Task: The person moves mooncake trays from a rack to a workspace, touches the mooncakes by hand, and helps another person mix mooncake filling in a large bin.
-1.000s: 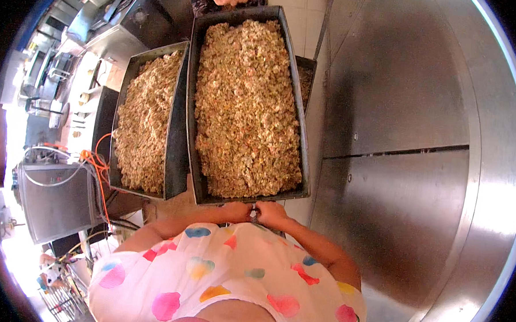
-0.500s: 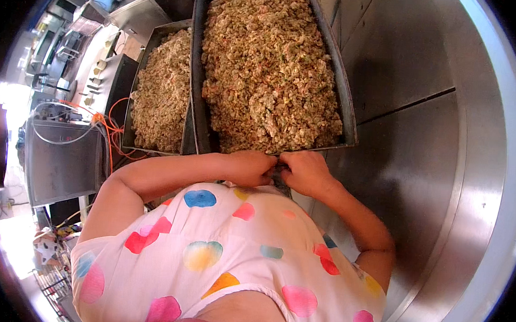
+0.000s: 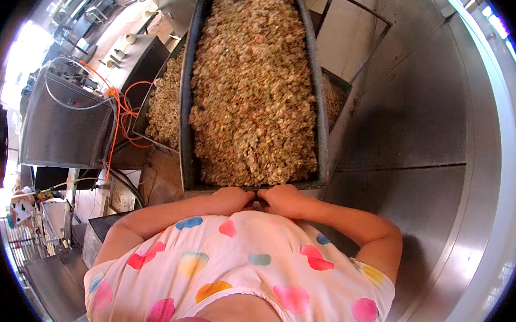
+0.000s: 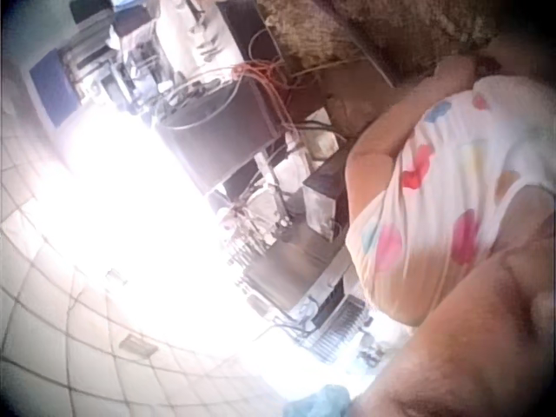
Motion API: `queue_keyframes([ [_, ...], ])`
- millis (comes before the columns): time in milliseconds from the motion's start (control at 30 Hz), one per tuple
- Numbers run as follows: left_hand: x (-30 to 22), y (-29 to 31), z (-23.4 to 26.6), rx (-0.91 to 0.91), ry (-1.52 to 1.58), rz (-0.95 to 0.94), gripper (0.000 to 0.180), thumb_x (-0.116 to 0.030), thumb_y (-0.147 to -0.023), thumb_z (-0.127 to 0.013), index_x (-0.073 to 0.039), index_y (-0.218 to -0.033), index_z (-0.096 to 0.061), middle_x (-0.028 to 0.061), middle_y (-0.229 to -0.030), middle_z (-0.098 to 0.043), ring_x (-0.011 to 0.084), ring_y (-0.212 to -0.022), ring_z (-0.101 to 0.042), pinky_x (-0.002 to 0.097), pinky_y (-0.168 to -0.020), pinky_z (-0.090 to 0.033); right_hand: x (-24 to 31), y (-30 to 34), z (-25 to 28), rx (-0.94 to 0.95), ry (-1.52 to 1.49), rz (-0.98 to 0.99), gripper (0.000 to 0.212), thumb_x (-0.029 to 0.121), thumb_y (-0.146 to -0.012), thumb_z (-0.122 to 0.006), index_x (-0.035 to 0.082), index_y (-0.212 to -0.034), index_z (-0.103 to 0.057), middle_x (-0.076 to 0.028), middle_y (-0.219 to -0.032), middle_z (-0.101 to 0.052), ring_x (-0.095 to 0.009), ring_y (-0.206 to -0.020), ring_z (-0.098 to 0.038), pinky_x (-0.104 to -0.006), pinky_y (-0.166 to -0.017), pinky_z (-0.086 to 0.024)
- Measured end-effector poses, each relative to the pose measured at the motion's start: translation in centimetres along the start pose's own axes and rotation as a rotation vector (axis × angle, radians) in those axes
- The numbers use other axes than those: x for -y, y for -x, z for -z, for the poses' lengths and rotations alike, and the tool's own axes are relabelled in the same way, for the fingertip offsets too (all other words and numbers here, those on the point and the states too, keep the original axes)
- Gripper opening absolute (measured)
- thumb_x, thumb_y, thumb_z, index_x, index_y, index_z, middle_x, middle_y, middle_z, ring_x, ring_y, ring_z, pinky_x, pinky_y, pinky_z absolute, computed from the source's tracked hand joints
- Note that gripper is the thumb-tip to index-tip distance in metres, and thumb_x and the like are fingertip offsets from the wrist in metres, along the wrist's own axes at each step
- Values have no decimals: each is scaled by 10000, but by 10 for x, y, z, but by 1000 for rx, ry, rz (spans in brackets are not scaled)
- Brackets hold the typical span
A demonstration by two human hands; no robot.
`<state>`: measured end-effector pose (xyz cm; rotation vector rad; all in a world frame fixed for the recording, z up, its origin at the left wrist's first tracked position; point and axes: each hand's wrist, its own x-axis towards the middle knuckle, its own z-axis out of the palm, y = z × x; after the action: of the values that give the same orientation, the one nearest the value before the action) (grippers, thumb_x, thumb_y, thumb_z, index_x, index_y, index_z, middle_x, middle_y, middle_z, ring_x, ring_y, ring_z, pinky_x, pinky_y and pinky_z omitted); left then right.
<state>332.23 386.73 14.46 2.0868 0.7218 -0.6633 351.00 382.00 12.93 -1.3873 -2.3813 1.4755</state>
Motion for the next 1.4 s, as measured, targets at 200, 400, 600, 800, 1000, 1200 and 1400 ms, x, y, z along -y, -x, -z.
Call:
queue_keyframes([
  [200,-30,-21,-9,-138,118,84,434,-444,-852,-502,-43,-998,-580,236,-815,-627,420,-767,-604,512,-682,-471,-28,13,26,65,27,79,261,292,-774,-565,63,-896,-591,-197,-770,-624,-380,-735,-609,-485,-640,-470],
  [400,-13,-16,19,-302,317,63,381,-406,-879,-491,-67,-990,-624,211,-846,-635,404,-766,-607,463,-691,-484,-13,-18,81,85,136,203,245,253,-728,-575,50,-861,-606,-197,-760,-627,-384,-736,-609,-485,-650,-478],
  [600,-18,-47,40,-328,415,-2,360,-330,-909,-468,-2,-894,-615,189,-760,-619,321,-659,-600,405,-633,-471,-21,-13,116,42,272,64,245,264,-712,-592,78,-869,-613,-157,-786,-636,-355,-754,-610,-455,-658,-474],
  [800,-19,-98,61,-351,780,-92,315,-287,-922,-476,-7,-895,-617,95,-703,-623,182,-563,-566,330,-520,-449,-47,-16,152,-98,182,-130,219,194,-640,-589,71,-812,-647,-136,-755,-638,-318,-717,-604,-403,-624,-466],
  [1000,-26,-84,97,-568,884,-178,242,-218,-912,-511,-4,-988,-594,77,-785,-592,145,-513,-566,294,-487,-472,-62,-20,185,-132,124,-295,198,144,-605,-596,69,-781,-645,-124,-738,-628,-280,-699,-598,-389,-612,-456],
  [1200,67,-13,127,-1161,366,2,207,-181,-857,-574,-35,-999,-611,133,-998,-592,272,-928,-585,359,-849,-463,-54,-35,198,-58,149,-429,157,76,-631,-607,60,-785,-630,-101,-759,-631,-259,-730,-595,-391,-629,-453],
  [1400,180,54,129,-1499,129,280,245,-123,-867,-565,-51,-1098,-522,133,-1219,-463,299,-1158,-432,403,-960,-374,-37,-39,185,-141,203,-451,167,56,-653,-610,48,-819,-618,-100,-827,-637,-262,-764,-598,-397,-658,-458],
])
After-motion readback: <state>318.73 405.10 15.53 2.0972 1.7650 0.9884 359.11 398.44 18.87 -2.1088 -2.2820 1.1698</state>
